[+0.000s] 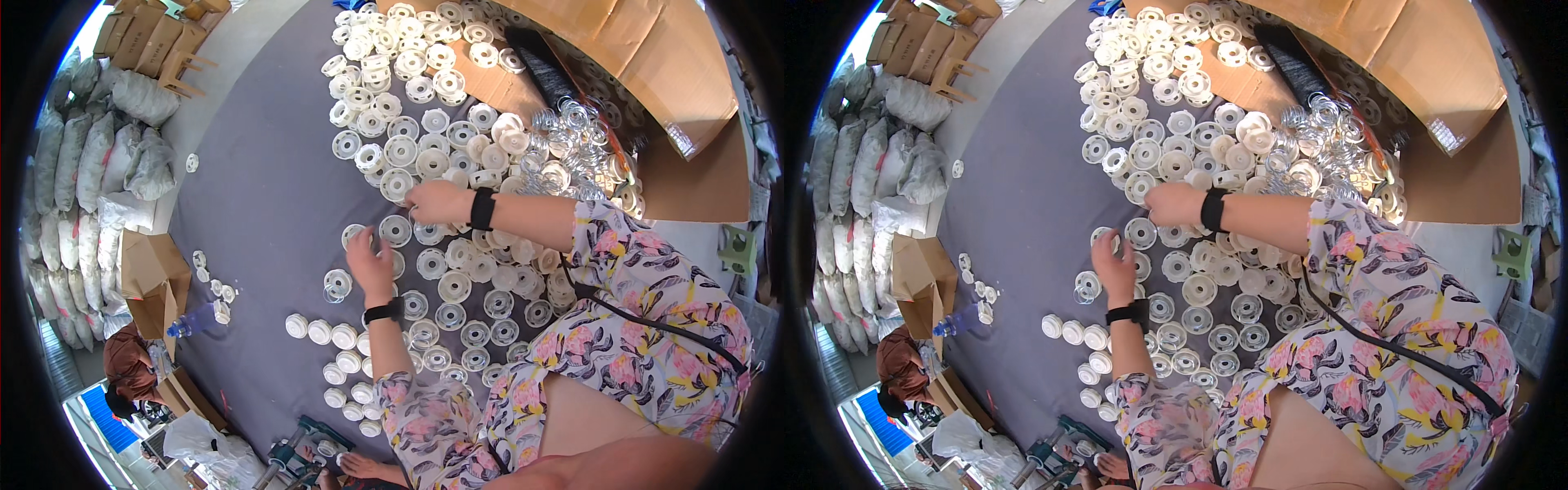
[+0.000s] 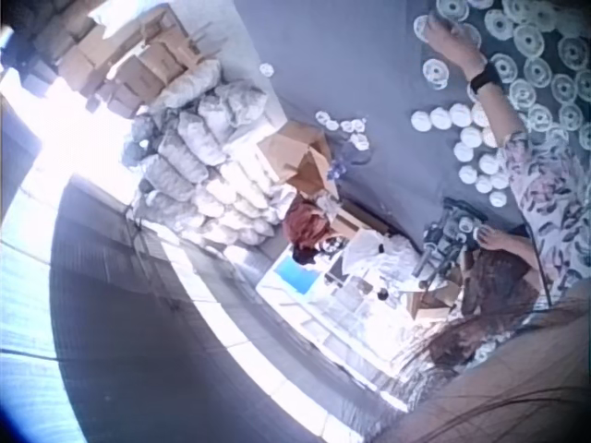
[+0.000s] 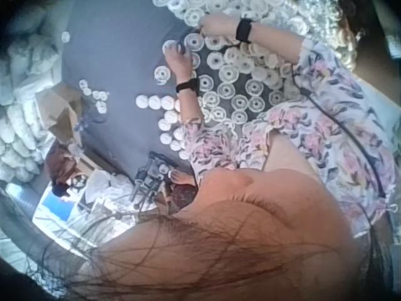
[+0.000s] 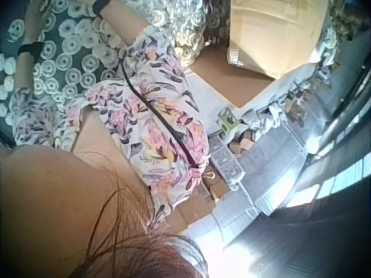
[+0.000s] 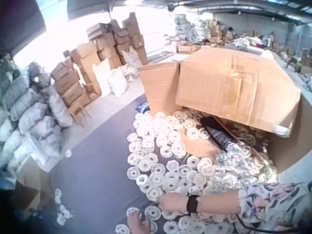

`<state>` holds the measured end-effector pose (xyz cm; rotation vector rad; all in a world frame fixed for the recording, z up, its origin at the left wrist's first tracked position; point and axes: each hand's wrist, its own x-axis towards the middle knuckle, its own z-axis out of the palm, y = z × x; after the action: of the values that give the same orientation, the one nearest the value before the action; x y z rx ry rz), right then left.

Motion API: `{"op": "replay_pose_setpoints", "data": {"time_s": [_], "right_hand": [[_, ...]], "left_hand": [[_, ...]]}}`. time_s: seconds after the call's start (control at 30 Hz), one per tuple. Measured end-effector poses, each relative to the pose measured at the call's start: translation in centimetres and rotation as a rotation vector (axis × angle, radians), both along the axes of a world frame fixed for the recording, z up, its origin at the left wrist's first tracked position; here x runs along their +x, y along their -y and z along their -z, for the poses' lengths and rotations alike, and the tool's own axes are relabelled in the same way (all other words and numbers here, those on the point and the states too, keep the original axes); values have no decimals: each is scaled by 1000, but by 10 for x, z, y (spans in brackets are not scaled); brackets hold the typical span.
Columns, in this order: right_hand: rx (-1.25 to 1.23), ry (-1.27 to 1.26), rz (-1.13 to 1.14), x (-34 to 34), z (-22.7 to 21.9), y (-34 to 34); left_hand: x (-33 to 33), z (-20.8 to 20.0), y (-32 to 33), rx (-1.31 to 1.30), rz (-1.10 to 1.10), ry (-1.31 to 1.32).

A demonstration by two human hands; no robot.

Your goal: The person sorts white plastic components and metal springs by hand, then fits them together one at a time and places the assembled units on the table.

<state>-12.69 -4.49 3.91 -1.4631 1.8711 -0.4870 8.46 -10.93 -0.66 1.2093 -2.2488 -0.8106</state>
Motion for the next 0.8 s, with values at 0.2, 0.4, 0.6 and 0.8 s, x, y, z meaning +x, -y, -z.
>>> {"op": "replay_pose_setpoints", "data": {"time_s": [0.2, 0.4, 0.6, 0.8], "right_hand": [[-98, 76, 61, -22, -10, -26], [-85, 347, 129, -23, -17, -57], [-89, 395, 156, -18, -33, -74], [-101, 386, 137, -19, -31, -74]], "left_hand": [[-7, -4, -2, -158, -105, -23], [13, 8, 28, 51, -92, 241], [76, 1, 90, 1131, -428, -396], [89, -50, 132, 679, -977, -761]]}}
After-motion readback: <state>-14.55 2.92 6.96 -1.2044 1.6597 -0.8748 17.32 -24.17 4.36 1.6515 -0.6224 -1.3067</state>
